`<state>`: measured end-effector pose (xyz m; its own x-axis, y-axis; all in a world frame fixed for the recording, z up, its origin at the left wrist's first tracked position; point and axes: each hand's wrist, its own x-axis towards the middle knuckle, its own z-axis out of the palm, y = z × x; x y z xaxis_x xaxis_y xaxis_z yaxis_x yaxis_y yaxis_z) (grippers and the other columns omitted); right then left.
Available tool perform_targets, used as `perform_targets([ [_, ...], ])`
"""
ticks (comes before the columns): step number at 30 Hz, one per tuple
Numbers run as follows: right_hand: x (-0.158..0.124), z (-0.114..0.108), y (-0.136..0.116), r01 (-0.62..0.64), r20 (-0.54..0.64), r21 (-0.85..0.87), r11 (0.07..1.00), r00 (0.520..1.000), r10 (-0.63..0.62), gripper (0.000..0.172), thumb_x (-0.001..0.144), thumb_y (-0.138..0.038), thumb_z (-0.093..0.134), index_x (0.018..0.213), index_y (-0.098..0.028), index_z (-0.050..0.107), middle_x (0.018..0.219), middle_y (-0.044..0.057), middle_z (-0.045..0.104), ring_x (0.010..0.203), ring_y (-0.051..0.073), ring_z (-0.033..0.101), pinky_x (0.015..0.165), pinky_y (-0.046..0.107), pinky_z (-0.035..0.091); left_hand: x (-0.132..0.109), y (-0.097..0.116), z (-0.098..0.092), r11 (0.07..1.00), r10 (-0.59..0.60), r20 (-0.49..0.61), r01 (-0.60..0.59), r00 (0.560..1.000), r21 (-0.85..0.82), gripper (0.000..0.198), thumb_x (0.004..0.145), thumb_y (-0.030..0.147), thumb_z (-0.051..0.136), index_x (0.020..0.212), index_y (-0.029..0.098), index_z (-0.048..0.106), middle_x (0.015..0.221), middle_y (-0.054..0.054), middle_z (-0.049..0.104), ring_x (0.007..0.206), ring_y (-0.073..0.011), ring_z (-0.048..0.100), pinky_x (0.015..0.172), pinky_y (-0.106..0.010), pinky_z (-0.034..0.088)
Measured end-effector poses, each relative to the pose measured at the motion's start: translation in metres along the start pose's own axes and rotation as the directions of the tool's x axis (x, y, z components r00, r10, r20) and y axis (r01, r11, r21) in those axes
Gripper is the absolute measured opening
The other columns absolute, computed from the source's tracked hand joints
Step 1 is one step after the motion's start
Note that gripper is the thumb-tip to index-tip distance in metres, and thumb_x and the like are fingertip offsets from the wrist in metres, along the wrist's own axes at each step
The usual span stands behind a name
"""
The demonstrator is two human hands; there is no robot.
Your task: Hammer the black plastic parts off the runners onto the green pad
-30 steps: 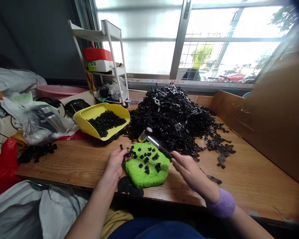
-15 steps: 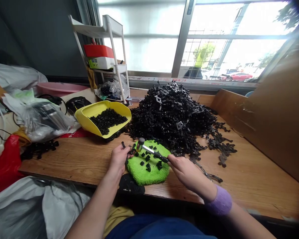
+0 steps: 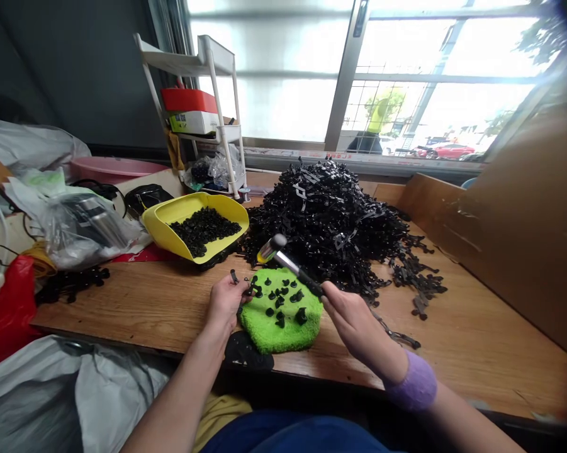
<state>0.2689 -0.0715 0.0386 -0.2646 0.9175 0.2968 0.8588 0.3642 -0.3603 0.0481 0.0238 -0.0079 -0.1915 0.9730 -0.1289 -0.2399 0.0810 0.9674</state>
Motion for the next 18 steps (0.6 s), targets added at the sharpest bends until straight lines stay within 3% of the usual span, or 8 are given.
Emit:
perform_targets([
  [4, 0.0, -0.003, -0.001, 0.0, 0.102, -0.111, 0.994, 0.995, 0.012, 0.02, 0.092, -0.019, 0.034, 0.073, -0.02, 0.038, 0.057, -0.002, 0.044, 0.047, 0.014, 0.04, 0.049, 0.026, 0.022, -0.001, 0.001, 0.0, 1.0, 0.008, -0.014, -0.007, 1.0, 0.017, 0.016, 0.052, 0.016, 0.065, 0.065, 0.011, 0.058, 0.054, 0.0, 0.06, 0.044, -0.0109, 0.056, 0.041, -0.019, 0.04],
  [9, 0.001, -0.002, -0.001, -0.003, 0.021, -0.045, 0.999, 1.0, 0.004, 0.02, 0.095, -0.02, 0.029, 0.078, -0.019, 0.04, 0.062, -0.001, 0.047, 0.051, 0.014, 0.043, 0.05, 0.025, 0.024, 0.0, 0.0, 0.001, 1.0, -0.006, -0.016, 0.006, 1.0, 0.02, 0.015, 0.052, 0.017, 0.066, 0.064, 0.012, 0.057, 0.053, -0.001, 0.061, 0.045, -0.0108, 0.056, 0.041, -0.018, 0.039],
  [13, 0.0, 0.005, 0.004, -0.012, 0.138, -0.145, 0.989, 0.99, 0.032, 0.017, 0.091, -0.017, 0.036, 0.075, -0.019, 0.041, 0.06, -0.001, 0.046, 0.052, 0.014, 0.043, 0.05, 0.026, 0.022, 0.001, 0.001, -0.001, 0.999, -0.028, -0.022, 0.029, 0.999, 0.032, 0.014, 0.052, 0.017, 0.064, 0.063, 0.011, 0.058, 0.05, -0.001, 0.06, 0.039, -0.0078, 0.05, 0.038, -0.016, 0.032],
  [18, -0.004, 0.002, 0.011, -0.043, 0.024, 0.095, 0.995, 0.999, 0.041, 0.02, 0.094, -0.023, 0.033, 0.074, -0.02, 0.038, 0.062, -0.001, 0.046, 0.054, 0.014, 0.043, 0.053, 0.025, 0.028, -0.001, 0.004, -0.004, 0.997, -0.068, -0.031, 0.068, 0.997, 0.02, 0.016, 0.053, 0.02, 0.062, 0.066, 0.011, 0.06, 0.053, -0.004, 0.063, 0.042, -0.0079, 0.051, 0.039, -0.016, 0.028],
])
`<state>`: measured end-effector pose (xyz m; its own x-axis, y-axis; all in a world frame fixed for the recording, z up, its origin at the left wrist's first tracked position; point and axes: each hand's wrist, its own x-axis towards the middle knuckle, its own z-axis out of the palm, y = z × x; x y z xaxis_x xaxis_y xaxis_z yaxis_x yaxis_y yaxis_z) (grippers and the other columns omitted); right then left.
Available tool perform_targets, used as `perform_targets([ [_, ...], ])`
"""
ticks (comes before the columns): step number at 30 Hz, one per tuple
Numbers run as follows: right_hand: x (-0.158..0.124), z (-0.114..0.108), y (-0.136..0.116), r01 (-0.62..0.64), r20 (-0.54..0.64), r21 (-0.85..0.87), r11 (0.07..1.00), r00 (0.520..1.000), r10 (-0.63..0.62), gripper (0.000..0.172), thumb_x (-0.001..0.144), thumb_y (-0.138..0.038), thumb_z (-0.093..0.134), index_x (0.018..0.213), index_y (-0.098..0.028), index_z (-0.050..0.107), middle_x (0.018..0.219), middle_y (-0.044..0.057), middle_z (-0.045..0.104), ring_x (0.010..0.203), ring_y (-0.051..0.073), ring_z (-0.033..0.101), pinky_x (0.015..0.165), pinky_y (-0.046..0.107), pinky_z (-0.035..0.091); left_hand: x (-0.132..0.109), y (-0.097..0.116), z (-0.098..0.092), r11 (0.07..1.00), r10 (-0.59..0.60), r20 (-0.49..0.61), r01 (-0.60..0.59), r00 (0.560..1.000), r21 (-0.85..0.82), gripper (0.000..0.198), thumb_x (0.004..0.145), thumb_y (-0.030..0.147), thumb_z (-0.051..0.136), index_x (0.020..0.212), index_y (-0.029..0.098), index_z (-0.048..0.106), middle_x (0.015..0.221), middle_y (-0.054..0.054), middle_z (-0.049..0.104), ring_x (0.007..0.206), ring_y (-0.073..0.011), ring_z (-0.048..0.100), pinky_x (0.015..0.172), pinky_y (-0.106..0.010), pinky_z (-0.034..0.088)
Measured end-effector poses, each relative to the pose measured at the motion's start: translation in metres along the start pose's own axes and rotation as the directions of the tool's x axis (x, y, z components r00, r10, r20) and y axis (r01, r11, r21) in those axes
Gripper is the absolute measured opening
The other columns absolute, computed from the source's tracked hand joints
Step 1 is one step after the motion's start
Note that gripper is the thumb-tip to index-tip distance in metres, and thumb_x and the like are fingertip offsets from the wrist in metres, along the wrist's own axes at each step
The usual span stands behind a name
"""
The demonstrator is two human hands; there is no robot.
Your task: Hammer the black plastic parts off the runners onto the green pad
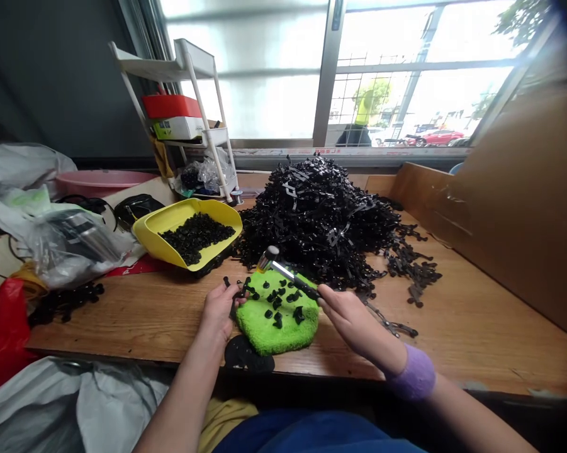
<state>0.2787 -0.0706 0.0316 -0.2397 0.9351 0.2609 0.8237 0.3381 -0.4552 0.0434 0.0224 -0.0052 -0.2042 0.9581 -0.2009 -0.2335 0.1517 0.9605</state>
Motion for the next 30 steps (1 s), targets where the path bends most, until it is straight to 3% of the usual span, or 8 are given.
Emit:
perform_targets([
  [3, -0.005, -0.004, 0.003, -0.019, -0.017, 0.061, 0.998, 1.0, 0.02, 0.022, 0.093, -0.024, 0.033, 0.072, -0.02, 0.037, 0.061, -0.002, 0.046, 0.054, 0.013, 0.042, 0.053, 0.025, 0.029, -0.001, 0.001, -0.001, 1.0, -0.017, 0.005, 0.017, 1.0, -0.002, 0.016, 0.052, 0.021, 0.062, 0.065, 0.011, 0.06, 0.054, -0.005, 0.063, 0.042, -0.008, 0.051, 0.039, -0.016, 0.028],
  [12, -0.011, 0.006, 0.008, -0.021, 0.048, 0.03, 0.999, 0.999, 0.019, 0.019, 0.094, -0.023, 0.032, 0.081, -0.018, 0.045, 0.069, 0.001, 0.05, 0.061, 0.016, 0.045, 0.058, 0.026, 0.032, 0.0, 0.001, 0.002, 1.0, -0.007, 0.006, 0.007, 1.0, 0.009, 0.016, 0.054, 0.018, 0.062, 0.068, 0.01, 0.062, 0.053, -0.004, 0.063, 0.043, -0.0073, 0.051, 0.04, -0.015, 0.031],
  [19, -0.003, -0.001, -0.001, 0.008, 0.099, -0.11, 0.994, 0.995, 0.003, 0.019, 0.092, -0.02, 0.036, 0.073, -0.019, 0.04, 0.064, 0.0, 0.048, 0.057, 0.015, 0.045, 0.055, 0.026, 0.029, 0.002, -0.002, 0.005, 0.999, 0.037, 0.001, -0.037, 0.999, 0.009, 0.013, 0.053, 0.018, 0.064, 0.063, 0.01, 0.061, 0.054, -0.004, 0.063, 0.046, -0.0097, 0.055, 0.041, -0.017, 0.035],
  [25, 0.006, -0.011, -0.011, 0.05, -0.093, 0.044, 0.998, 0.995, -0.045, 0.022, 0.095, -0.027, 0.027, 0.076, -0.02, 0.035, 0.062, -0.001, 0.045, 0.052, 0.014, 0.041, 0.051, 0.025, 0.029, 0.003, -0.004, 0.005, 0.999, 0.043, 0.011, -0.043, 0.999, -0.001, 0.017, 0.052, 0.019, 0.067, 0.065, 0.01, 0.06, 0.057, -0.003, 0.062, 0.046, -0.0108, 0.056, 0.04, -0.018, 0.036],
  [30, 0.005, -0.004, -0.007, 0.023, 0.107, -0.161, 0.987, 0.994, -0.005, 0.02, 0.091, -0.02, 0.036, 0.071, -0.02, 0.036, 0.057, -0.001, 0.044, 0.048, 0.013, 0.038, 0.048, 0.026, 0.023, 0.003, -0.004, 0.006, 0.998, 0.06, 0.004, -0.06, 0.998, 0.019, 0.013, 0.053, 0.017, 0.064, 0.062, 0.011, 0.058, 0.053, -0.001, 0.06, 0.043, -0.0096, 0.054, 0.039, -0.018, 0.035],
])
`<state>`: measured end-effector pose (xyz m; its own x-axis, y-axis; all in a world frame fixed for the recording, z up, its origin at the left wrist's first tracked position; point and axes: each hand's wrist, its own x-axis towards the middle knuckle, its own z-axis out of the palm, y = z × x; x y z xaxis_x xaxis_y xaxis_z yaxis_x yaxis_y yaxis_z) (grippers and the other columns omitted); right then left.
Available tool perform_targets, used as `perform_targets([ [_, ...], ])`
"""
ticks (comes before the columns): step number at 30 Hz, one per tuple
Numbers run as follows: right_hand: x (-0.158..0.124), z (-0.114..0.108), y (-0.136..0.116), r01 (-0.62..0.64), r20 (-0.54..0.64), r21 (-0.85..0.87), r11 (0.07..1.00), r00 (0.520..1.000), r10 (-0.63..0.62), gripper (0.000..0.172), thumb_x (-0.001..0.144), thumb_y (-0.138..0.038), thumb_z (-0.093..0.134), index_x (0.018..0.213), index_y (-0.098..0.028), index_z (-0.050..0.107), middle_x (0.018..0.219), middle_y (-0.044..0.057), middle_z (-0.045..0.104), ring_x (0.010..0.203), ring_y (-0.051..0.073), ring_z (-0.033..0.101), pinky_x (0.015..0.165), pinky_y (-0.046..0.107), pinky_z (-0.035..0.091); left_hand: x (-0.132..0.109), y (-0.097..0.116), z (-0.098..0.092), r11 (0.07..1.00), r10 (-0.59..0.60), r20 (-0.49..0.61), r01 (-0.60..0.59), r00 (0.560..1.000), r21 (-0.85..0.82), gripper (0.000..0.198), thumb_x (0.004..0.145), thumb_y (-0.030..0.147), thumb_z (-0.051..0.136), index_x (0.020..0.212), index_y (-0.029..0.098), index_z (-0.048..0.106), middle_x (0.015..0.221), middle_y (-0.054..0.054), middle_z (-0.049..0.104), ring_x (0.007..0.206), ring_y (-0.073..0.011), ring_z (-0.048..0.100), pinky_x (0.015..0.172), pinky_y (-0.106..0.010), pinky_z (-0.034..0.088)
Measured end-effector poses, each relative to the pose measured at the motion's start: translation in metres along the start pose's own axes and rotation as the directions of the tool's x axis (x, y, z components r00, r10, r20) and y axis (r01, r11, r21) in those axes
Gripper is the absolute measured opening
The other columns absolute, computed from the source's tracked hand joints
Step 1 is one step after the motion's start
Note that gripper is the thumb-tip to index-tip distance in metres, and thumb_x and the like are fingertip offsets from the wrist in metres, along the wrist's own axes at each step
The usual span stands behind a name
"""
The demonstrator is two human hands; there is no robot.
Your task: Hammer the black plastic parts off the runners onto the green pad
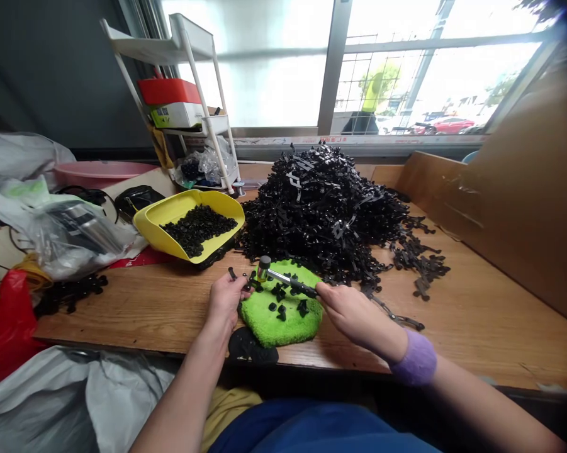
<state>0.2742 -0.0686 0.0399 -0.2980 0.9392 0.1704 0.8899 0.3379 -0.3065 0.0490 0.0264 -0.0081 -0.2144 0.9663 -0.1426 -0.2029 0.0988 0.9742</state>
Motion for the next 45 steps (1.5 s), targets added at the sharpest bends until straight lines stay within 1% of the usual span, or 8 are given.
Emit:
perform_targets([
  [5, -0.001, -0.001, -0.002, 0.016, -0.156, 0.113, 0.994, 0.988, 0.001, 0.016, 0.093, -0.02, 0.031, 0.077, -0.02, 0.037, 0.061, -0.001, 0.047, 0.05, 0.014, 0.042, 0.05, 0.025, 0.026, -0.002, 0.0, 0.0, 1.0, 0.012, 0.0, -0.012, 1.0, 0.011, 0.014, 0.053, 0.018, 0.065, 0.063, 0.011, 0.058, 0.053, 0.0, 0.06, 0.042, -0.01, 0.053, 0.038, -0.018, 0.036],
  [9, -0.001, 0.002, -0.004, 0.011, -0.001, -0.068, 0.998, 1.0, -0.011, 0.016, 0.089, -0.015, 0.038, 0.073, -0.02, 0.037, 0.057, -0.001, 0.046, 0.047, 0.014, 0.04, 0.048, 0.027, 0.02, -0.003, -0.001, 0.001, 0.999, 0.046, -0.017, -0.046, 0.999, 0.03, 0.015, 0.053, 0.018, 0.065, 0.063, 0.013, 0.055, 0.051, 0.002, 0.059, 0.042, -0.0103, 0.054, 0.039, -0.018, 0.037],
  [13, -0.002, 0.004, -0.005, 0.006, -0.046, -0.069, 0.998, 0.999, -0.009, 0.016, 0.093, -0.017, 0.03, 0.08, -0.019, 0.039, 0.064, 0.001, 0.05, 0.051, 0.014, 0.044, 0.048, 0.026, 0.022, -0.001, -0.003, 0.0, 0.997, 0.055, -0.017, -0.054, 0.998, 0.057, 0.018, 0.054, 0.02, 0.066, 0.063, 0.014, 0.053, 0.05, 0.002, 0.058, 0.042, -0.0112, 0.055, 0.039, -0.018, 0.037],
  [17, -0.002, 0.004, -0.004, 0.0, 0.015, -0.142, 0.99, 1.0, 0.002, 0.017, 0.091, -0.017, 0.036, 0.074, -0.02, 0.039, 0.06, 0.0, 0.047, 0.049, 0.014, 0.042, 0.048, 0.027, 0.019, 0.001, -0.002, -0.003, 0.99, 0.056, 0.014, -0.057, 0.998, 0.129, 0.019, 0.056, 0.023, 0.067, 0.067, 0.012, 0.056, 0.05, 0.002, 0.058, 0.04, -0.0084, 0.052, 0.038, -0.016, 0.032],
  [21, -0.007, 0.002, 0.004, -0.021, -0.103, 0.127, 0.992, 0.994, 0.034, 0.021, 0.095, -0.023, 0.032, 0.074, -0.02, 0.036, 0.063, -0.001, 0.046, 0.054, 0.013, 0.043, 0.051, 0.025, 0.026, 0.002, 0.004, -0.007, 0.992, -0.053, 0.053, 0.047, 0.997, 0.117, 0.026, 0.056, 0.024, 0.07, 0.074, 0.009, 0.06, 0.058, -0.002, 0.063, 0.04, -0.0041, 0.049, 0.037, -0.013, 0.025],
  [25, -0.016, 0.002, 0.021, -0.044, -0.184, 0.345, 0.938, 0.976, 0.114, 0.028, 0.096, -0.031, 0.028, 0.072, -0.02, 0.035, 0.064, -0.002, 0.044, 0.056, 0.014, 0.042, 0.053, 0.025, 0.03, 0.006, 0.016, -0.007, 0.985, -0.123, 0.202, 0.096, 0.972, 0.14, 0.032, 0.057, 0.027, 0.071, 0.08, 0.007, 0.061, 0.058, -0.002, 0.063, 0.038, -0.0006, 0.041, 0.036, -0.011, 0.022],
  [33, -0.029, 0.007, 0.04, -0.071, -0.155, 0.361, 0.93, 0.979, 0.135, 0.028, 0.094, -0.033, 0.03, 0.075, -0.019, 0.044, 0.064, 0.0, 0.046, 0.059, 0.016, 0.042, 0.055, 0.028, 0.031, 0.018, 0.026, 0.006, 0.951, -0.16, 0.443, 0.018, 0.882, 0.308, 0.03, 0.062, 0.029, 0.069, 0.079, 0.008, 0.058, 0.058, -0.003, 0.061, 0.036, -0.0006, 0.037, 0.035, -0.012, 0.02],
  [45, -0.024, 0.004, 0.034, -0.111, -0.106, 0.369, 0.923, 0.981, 0.161, 0.029, 0.095, -0.035, 0.03, 0.073, -0.019, 0.041, 0.064, -0.001, 0.046, 0.057, 0.014, 0.043, 0.055, 0.026, 0.034, 0.026, 0.024, 0.006, 0.931, -0.181, 0.478, -0.007, 0.86, 0.365, 0.027, 0.063, 0.031, 0.067, 0.075, 0.008, 0.057, 0.056, -0.003, 0.06, 0.034, -0.0005, 0.035, 0.034, -0.013, 0.018],
])
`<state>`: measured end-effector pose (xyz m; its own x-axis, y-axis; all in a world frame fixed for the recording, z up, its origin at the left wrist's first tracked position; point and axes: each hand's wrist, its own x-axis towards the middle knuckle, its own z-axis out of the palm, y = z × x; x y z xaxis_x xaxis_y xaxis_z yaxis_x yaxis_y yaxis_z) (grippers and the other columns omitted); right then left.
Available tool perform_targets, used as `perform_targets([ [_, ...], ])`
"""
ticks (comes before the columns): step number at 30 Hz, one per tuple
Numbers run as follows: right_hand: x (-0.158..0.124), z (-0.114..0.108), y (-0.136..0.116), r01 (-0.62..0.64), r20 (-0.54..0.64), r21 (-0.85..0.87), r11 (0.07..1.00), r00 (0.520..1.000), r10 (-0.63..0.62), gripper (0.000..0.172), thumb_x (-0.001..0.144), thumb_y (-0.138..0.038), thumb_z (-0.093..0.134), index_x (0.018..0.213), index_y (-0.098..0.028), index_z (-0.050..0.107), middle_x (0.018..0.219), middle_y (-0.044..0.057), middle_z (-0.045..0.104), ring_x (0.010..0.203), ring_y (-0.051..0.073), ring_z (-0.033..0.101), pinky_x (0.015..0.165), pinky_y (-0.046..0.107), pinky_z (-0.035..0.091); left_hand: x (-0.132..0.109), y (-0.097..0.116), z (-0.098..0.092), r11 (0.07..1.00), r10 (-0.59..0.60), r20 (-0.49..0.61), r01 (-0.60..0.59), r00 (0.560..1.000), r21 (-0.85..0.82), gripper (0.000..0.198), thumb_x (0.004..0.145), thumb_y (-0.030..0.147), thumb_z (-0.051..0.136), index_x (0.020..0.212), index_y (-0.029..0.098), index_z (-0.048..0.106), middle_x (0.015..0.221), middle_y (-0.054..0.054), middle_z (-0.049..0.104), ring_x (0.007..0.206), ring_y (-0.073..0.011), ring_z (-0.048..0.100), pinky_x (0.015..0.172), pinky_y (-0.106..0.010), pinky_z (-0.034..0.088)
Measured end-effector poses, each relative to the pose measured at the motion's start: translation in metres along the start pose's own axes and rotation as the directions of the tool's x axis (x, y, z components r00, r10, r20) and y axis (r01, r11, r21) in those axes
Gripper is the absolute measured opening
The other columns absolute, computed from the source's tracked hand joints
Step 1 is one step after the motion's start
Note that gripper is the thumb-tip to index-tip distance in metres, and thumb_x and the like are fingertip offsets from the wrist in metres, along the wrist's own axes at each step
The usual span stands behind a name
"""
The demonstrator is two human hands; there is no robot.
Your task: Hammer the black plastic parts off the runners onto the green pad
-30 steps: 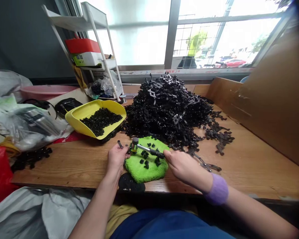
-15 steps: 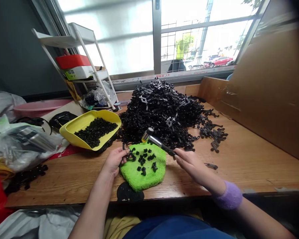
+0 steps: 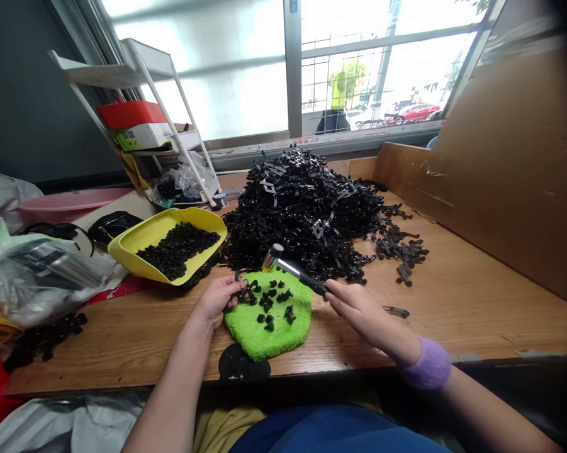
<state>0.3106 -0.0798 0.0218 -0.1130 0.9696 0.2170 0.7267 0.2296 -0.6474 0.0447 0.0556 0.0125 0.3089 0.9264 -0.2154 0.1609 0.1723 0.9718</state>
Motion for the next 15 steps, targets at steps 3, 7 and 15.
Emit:
perform_targets([
  [3, 0.005, 0.001, -0.004, 0.017, 0.003, -0.031, 0.999, 1.0, -0.017, 0.027, 0.095, -0.033, 0.031, 0.073, -0.019, 0.04, 0.062, -0.002, 0.045, 0.054, 0.014, 0.042, 0.053, 0.025, 0.032, -0.001, 0.0, 0.0, 1.0, 0.007, -0.002, -0.007, 1.0, -0.001, 0.027, 0.062, 0.031, 0.068, 0.073, 0.008, 0.057, 0.056, -0.003, 0.061, 0.035, -0.0008, 0.035, 0.034, -0.013, 0.017],
  [7, 0.012, 0.003, -0.006, 0.035, 0.039, -0.191, 0.981, 0.999, -0.028, 0.023, 0.093, -0.026, 0.035, 0.073, -0.019, 0.041, 0.063, -0.001, 0.047, 0.056, 0.014, 0.044, 0.052, 0.025, 0.029, -0.002, 0.0, 0.002, 1.0, 0.019, -0.01, -0.019, 1.0, 0.013, 0.027, 0.061, 0.032, 0.068, 0.07, 0.009, 0.057, 0.055, -0.004, 0.061, 0.035, -0.0016, 0.036, 0.034, -0.014, 0.018],
  [15, 0.024, -0.002, -0.026, 0.092, -0.071, -0.24, 0.966, 0.991, -0.112, 0.022, 0.097, -0.025, 0.026, 0.078, -0.02, 0.037, 0.065, 0.001, 0.049, 0.055, 0.015, 0.044, 0.052, 0.025, 0.03, 0.001, -0.002, 0.002, 1.0, -0.002, -0.043, 0.003, 0.999, 0.006, 0.027, 0.056, 0.031, 0.071, 0.068, 0.011, 0.059, 0.052, -0.003, 0.061, 0.037, -0.0046, 0.042, 0.034, -0.015, 0.02],
])
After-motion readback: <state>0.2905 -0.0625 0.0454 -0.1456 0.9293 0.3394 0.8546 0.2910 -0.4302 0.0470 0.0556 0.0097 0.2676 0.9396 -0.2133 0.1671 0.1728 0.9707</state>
